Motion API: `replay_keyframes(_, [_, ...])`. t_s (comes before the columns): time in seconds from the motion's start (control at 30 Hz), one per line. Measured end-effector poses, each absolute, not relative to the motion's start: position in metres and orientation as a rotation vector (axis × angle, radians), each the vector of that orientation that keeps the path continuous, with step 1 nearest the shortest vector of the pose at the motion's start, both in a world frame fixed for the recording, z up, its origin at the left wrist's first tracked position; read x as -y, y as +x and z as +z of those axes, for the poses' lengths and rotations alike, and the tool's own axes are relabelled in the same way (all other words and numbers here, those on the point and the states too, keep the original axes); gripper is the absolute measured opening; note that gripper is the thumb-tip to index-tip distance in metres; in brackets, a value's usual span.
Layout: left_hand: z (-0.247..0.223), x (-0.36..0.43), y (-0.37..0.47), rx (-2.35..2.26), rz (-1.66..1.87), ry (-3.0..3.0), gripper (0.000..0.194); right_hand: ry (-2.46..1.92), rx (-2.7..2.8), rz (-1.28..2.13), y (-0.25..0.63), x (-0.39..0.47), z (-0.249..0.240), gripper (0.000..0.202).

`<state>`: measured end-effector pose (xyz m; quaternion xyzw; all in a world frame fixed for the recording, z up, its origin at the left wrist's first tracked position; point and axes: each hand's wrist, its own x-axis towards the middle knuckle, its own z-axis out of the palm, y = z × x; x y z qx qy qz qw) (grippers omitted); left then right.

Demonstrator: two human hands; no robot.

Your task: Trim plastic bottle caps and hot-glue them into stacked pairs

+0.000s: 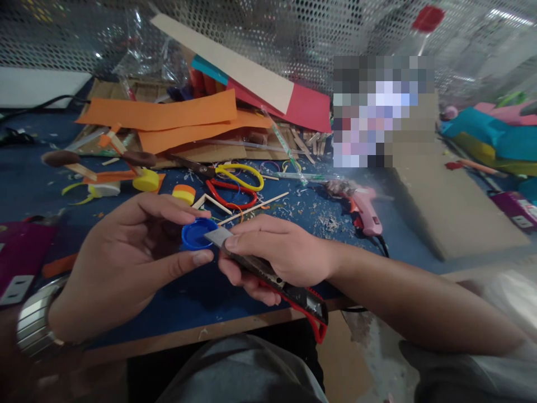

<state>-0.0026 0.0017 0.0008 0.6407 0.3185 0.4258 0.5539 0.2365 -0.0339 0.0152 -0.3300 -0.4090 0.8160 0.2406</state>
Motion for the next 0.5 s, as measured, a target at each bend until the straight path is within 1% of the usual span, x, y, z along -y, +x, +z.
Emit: replay_keyframes(0.5, [0.002,-0.0013,-0.0025,-0.771,1.006,1.521,0.037,-0.851,1.09,2.239,0.2339,0.0361,0.0117,0.038])
